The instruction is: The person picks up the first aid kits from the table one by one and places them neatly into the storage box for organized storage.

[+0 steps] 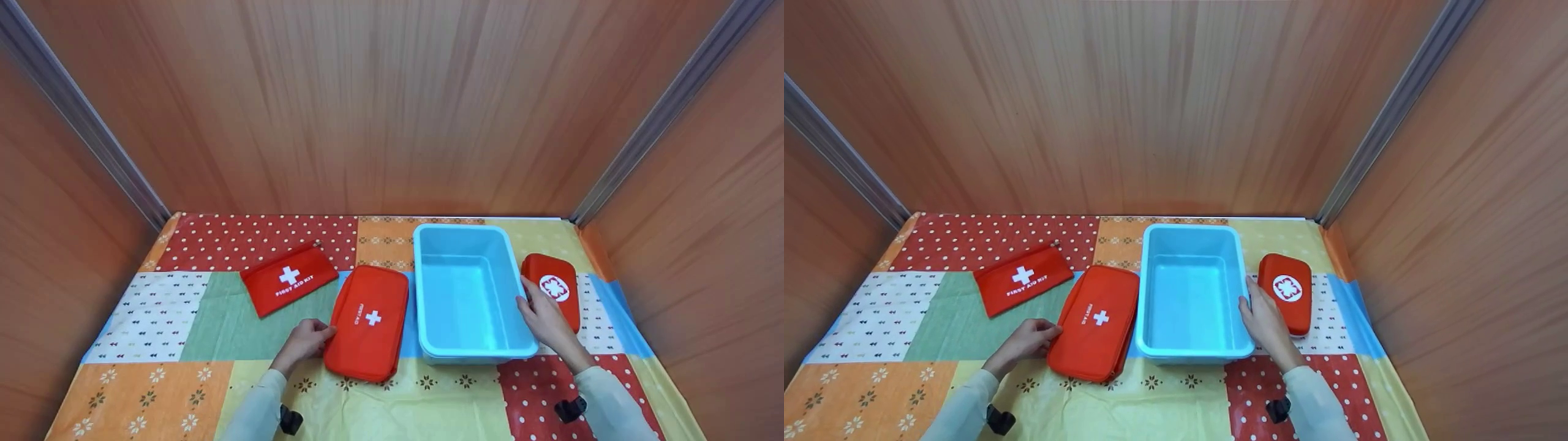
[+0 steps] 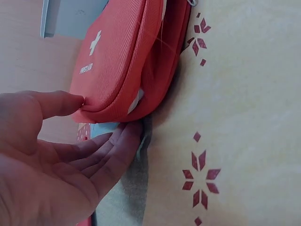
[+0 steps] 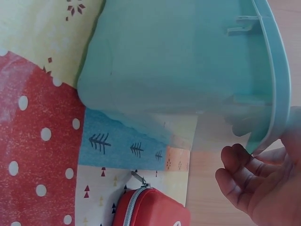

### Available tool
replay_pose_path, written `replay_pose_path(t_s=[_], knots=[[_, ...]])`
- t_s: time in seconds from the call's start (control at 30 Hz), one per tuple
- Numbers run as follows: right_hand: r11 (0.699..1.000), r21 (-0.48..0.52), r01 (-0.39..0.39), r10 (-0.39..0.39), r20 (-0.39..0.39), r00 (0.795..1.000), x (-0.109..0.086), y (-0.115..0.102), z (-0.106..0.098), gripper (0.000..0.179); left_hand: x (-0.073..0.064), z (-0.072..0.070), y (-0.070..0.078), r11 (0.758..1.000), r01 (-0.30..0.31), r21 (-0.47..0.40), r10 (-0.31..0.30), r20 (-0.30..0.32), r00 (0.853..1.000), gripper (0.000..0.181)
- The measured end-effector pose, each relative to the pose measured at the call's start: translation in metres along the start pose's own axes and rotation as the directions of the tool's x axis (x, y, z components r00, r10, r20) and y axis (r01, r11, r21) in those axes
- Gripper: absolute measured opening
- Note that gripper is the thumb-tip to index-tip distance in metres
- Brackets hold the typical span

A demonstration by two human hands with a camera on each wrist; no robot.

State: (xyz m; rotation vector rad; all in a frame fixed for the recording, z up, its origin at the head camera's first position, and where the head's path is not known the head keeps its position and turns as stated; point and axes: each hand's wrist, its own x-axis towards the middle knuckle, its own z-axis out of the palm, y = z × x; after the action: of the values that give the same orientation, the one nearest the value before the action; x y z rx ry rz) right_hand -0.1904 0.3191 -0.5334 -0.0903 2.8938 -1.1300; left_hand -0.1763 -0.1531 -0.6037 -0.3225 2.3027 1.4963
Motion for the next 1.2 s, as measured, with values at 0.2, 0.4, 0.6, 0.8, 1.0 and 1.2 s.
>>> replay_pose_path(t_s=[0.2,0.4,0.6,0.8,1.0,1.2], knots=[[1.000,-0.011,0.003,-0.004,-0.002,1.000,-0.0001,0.0005,-0.0006,0.060,0.0001,0.0000,0.0008,0.998,0.052,-0.042,-0.052,0.017,0.999,0.036],[1.000,-0.003,0.016,-0.016,0.005,1.000,-0.0006,0.0014,-0.0021,0.059,0.0001,0.0003,0.0033,0.996,0.063,-0.061,-0.059,0.059,0.997,0.040],[1.000,-0.001,0.020,-0.020,0.007,1.000,-0.0007,0.0022,-0.0026,0.059,0.0011,-0.0017,0.0066,0.997,0.041,-0.066,-0.037,0.068,0.997,0.031],[1.000,-0.008,0.018,-0.018,0.009,1.000,0.0001,0.0013,-0.0024,0.058,0.0020,-0.0029,0.0095,0.996,0.035,-0.081,-0.032,0.045,0.999,0.027],[1.000,0.007,0.024,-0.024,0.003,1.000,0.0002,-0.0005,-0.0011,0.059,0.0033,-0.0027,0.0091,0.993,-0.007,-0.114,0.011,0.031,0.999,0.020],[1.000,0.011,0.026,-0.027,0.007,1.000,-0.0001,-0.0003,-0.0005,0.059,0.0047,-0.0037,0.0057,0.983,-0.033,-0.182,0.040,0.032,0.999,0.023]])
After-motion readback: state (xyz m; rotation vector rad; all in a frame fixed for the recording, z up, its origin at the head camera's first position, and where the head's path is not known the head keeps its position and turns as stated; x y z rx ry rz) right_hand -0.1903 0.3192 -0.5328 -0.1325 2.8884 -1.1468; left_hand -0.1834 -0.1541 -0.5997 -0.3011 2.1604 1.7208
